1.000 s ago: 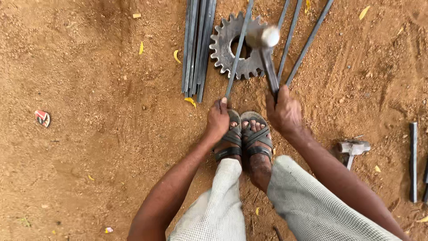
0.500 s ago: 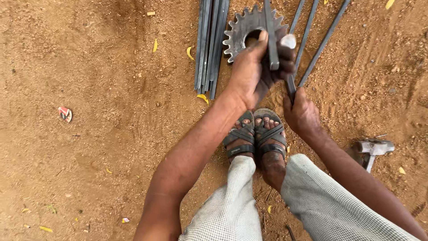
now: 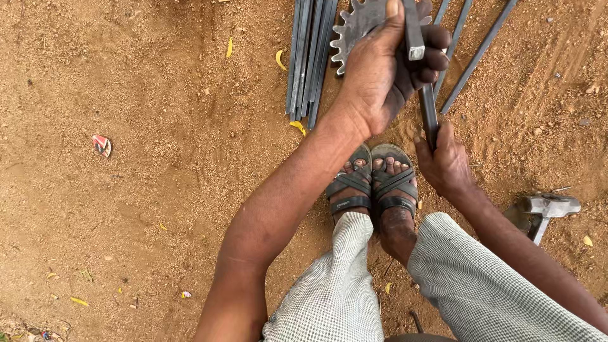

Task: The person straightens metal rods by placing them against a large gear on the ground and striking them with a hammer, handling the rods one at a time and rotating them to address bends.

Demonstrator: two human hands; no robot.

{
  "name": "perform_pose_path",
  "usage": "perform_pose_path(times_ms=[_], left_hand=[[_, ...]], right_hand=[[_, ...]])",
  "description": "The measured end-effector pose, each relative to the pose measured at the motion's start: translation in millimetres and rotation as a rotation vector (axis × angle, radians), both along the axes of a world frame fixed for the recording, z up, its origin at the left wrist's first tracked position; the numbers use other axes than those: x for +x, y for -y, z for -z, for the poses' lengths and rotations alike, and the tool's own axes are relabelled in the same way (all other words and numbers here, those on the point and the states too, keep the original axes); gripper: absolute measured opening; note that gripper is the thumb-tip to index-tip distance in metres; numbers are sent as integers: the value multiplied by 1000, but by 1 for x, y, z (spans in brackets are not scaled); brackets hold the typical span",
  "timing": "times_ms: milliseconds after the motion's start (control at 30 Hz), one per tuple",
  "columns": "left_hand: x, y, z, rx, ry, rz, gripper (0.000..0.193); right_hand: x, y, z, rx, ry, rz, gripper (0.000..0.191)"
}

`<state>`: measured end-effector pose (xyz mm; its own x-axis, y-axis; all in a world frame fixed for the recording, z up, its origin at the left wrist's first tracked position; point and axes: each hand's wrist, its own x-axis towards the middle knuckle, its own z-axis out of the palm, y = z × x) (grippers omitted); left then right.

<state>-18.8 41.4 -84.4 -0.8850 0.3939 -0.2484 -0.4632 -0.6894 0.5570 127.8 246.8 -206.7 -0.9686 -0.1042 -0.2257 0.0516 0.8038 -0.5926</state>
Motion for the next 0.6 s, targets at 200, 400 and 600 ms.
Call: perform_pose_path(times_ms=[200, 400, 600], left_hand=[[1, 3, -1, -5, -13, -10, 55], [12, 13, 27, -62, 117, 36, 46], [76, 42, 95, -1299, -165, 544, 34]], right_hand=[[7, 8, -12, -60, 198, 189, 35], [-2, 19, -32, -58, 228, 211, 36], [-19, 7, -61, -45, 302, 242, 25]])
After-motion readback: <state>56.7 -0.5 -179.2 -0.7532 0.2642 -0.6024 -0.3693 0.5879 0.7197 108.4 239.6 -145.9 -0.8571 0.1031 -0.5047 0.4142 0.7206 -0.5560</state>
